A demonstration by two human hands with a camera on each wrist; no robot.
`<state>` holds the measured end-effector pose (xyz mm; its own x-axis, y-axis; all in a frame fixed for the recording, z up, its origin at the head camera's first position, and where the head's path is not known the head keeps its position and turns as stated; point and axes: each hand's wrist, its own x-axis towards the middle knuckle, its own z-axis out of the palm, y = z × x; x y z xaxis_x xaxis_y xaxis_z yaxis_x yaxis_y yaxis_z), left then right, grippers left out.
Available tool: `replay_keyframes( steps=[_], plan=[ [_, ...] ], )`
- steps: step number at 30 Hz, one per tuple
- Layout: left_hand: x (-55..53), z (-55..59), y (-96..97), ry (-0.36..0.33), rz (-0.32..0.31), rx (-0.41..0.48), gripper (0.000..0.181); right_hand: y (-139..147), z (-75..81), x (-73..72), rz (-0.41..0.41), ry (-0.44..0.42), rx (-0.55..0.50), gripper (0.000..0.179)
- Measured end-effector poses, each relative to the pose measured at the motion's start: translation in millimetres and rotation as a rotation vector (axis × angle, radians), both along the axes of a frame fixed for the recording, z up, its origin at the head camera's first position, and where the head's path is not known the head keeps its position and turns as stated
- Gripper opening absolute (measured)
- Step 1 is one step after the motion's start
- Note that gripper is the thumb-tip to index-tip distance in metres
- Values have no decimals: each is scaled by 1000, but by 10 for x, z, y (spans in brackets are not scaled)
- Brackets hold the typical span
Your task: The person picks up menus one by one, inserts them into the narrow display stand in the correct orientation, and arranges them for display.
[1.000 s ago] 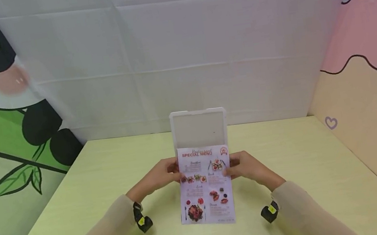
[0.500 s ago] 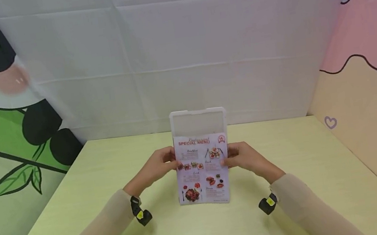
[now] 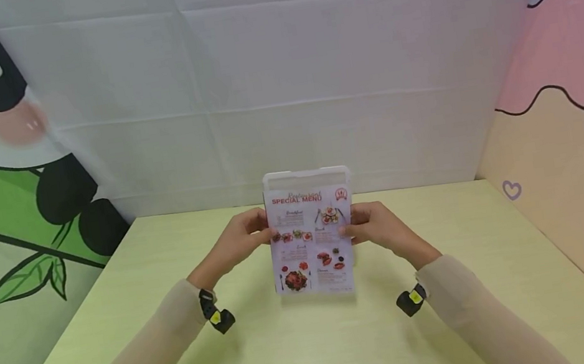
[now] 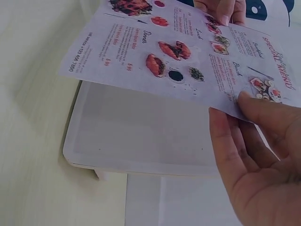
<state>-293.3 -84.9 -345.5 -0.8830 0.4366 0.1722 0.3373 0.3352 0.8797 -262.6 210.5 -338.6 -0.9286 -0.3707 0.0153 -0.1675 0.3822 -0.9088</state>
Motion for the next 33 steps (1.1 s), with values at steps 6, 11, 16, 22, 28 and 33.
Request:
replay_keyframes(
  steps=[6,11,16,22,28,33],
  plan=[
    [-24,120,10,24,24,10,19,-10,71,-34,6,9,7,41],
    [-61,152,30,29,60,30,20,-13,129,-70,-4,24,3,41],
    [-90,210,41,34,71,78,21,-24,216,-100,-49,27,18,39],
    [-135,287,65,51,79,94,19,-33,299,-152,-97,50,16,36],
    [-203,348,91,99,97,101,18,-40,383,-200,-140,75,20,37],
    [-255,423,112,128,103,138,19,-49,484,-242,-176,79,6,38]
  ],
)
